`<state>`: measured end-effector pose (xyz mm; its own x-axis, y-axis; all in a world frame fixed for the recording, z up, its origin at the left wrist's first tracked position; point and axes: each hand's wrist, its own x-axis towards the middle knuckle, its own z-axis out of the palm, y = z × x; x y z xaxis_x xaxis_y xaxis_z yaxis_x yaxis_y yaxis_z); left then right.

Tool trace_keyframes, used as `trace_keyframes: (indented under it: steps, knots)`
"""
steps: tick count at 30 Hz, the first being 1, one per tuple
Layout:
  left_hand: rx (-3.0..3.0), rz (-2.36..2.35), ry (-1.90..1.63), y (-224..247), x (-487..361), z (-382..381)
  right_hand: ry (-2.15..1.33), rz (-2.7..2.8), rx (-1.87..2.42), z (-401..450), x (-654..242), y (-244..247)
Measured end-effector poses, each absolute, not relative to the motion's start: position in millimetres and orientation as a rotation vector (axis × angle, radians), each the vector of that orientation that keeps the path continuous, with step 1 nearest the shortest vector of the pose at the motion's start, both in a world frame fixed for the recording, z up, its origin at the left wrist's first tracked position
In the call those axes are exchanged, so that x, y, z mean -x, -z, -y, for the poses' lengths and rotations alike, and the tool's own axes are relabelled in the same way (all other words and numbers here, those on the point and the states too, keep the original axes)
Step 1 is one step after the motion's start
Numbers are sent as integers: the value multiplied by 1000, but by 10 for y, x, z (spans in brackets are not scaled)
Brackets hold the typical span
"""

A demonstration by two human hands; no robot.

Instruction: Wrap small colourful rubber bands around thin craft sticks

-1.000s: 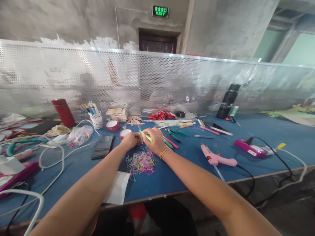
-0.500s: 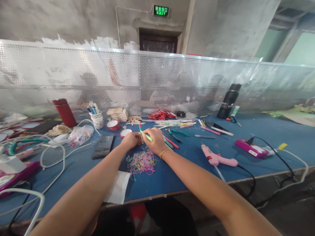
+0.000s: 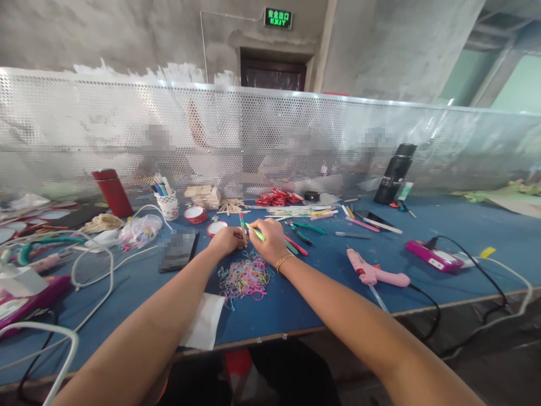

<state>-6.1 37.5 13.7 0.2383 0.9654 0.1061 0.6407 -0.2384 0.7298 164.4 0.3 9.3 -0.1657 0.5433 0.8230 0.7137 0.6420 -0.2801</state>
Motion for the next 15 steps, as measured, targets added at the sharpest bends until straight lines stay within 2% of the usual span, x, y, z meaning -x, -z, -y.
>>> trace_keyframes:
  steps: [15]
  knots:
    - [-2010, -1488, -787, -135, 59, -353, 185, 1896, 976, 16, -1648, -112]
